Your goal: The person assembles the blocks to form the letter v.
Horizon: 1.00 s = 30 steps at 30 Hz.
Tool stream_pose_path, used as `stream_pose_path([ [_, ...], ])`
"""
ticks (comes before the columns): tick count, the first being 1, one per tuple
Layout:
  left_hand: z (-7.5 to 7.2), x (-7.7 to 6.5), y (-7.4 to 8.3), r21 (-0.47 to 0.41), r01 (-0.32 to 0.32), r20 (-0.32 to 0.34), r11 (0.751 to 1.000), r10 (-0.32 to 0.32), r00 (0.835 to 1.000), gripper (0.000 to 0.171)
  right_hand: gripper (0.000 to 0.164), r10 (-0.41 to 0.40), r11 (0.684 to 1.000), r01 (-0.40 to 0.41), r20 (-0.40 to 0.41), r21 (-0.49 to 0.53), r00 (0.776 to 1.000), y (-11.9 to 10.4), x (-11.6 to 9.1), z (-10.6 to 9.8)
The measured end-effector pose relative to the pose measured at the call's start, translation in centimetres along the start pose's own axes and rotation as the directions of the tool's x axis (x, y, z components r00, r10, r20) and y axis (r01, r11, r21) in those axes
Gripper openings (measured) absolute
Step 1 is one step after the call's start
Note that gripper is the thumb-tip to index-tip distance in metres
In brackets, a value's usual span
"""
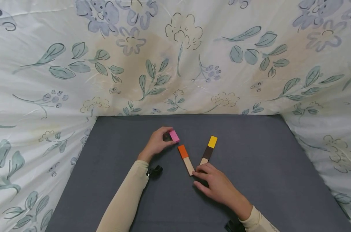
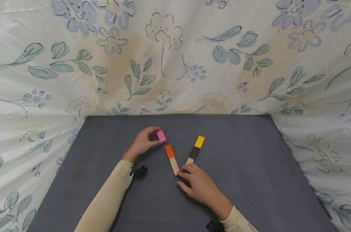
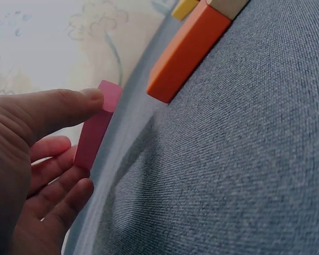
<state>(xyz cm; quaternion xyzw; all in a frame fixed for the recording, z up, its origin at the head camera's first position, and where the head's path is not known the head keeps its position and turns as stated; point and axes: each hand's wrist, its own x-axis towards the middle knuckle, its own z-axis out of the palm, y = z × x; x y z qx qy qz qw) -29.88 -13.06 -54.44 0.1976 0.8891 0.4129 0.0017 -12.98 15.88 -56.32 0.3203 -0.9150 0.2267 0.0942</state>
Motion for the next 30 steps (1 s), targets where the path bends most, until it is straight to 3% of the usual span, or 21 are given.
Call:
stream_pose_path([
  [14, 1.4, 0.0, -0.3, 0.015, 0.002, -0.001, 1.0, -0.002, 1.0, 0.062, 0.036, 0.016, 1.0, -0.016, 0.019, 0.003, 1.0, -0.1, 0.0, 0.1],
  [30, 1.9, 0.0, -0.2, 0.018, -0.015, 0.033, 1.0, 0.014, 0.999, 0.061, 0.036, 0.015, 1.0, -0.015, 0.018, 0.012, 1.0, -0.1, 0.1, -0.1],
])
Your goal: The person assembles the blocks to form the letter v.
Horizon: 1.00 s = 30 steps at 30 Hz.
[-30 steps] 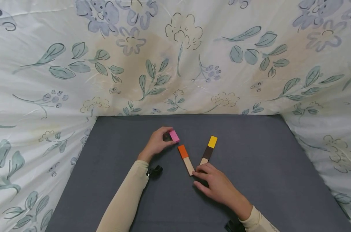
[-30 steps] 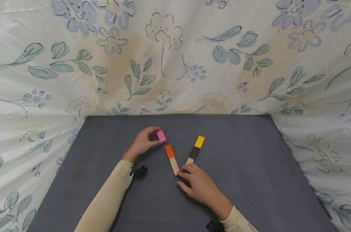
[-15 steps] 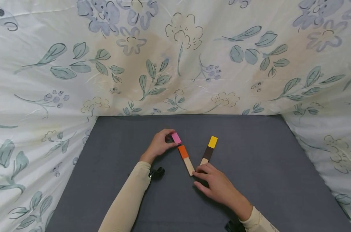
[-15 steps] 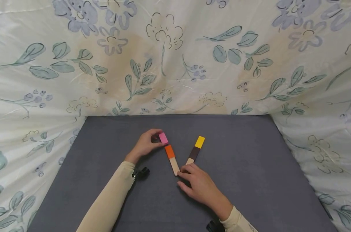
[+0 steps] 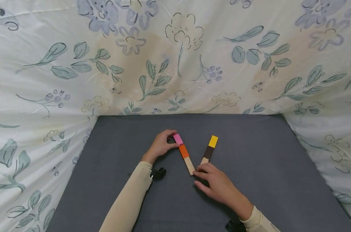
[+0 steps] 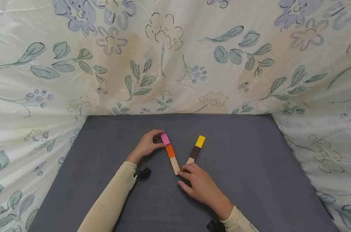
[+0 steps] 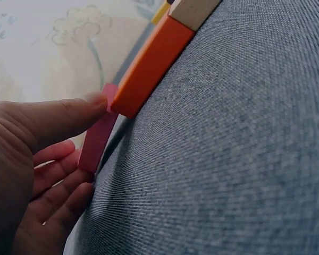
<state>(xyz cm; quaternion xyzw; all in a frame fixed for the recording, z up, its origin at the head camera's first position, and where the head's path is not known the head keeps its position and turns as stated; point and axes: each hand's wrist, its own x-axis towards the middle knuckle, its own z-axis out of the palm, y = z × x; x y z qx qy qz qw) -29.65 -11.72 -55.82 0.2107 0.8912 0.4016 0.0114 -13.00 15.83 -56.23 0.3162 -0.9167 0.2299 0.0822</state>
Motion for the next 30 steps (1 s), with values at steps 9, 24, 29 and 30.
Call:
stream_pose_path([
  [9, 0.2, 0.0, 0.1, -0.001, -0.008, 0.003, 1.0, 0.008, 1.0, 0.06, 0.036, -0.008, 1.0, 0.008, -0.014, -0.01, 1.0, 0.1, -0.2, -0.1],
  [24, 0.2, -0.3, -0.5, 0.007, -0.009, 0.03, 1.0, 0.009, 1.0, 0.064, 0.032, 0.022, 0.999, -0.023, 0.026, 0.042, 0.999, 0.4, -0.1, 0.2],
  [29, -0.7, -1.9, 0.0, 0.078, -0.035, 0.037, 0.996, 0.032, 0.999, 0.085, 0.023, 0.054, 0.985, -0.054, 0.004, 0.162, 0.999, 1.0, -0.2, 0.3],
  [30, -1.0, -2.5, 0.3, 0.106, -0.05, 0.037, 0.993, 0.047, 0.998, 0.09, 0.023, 0.055, 0.981, -0.051, -0.017, 0.188, 0.998, 1.1, -0.3, 0.2],
])
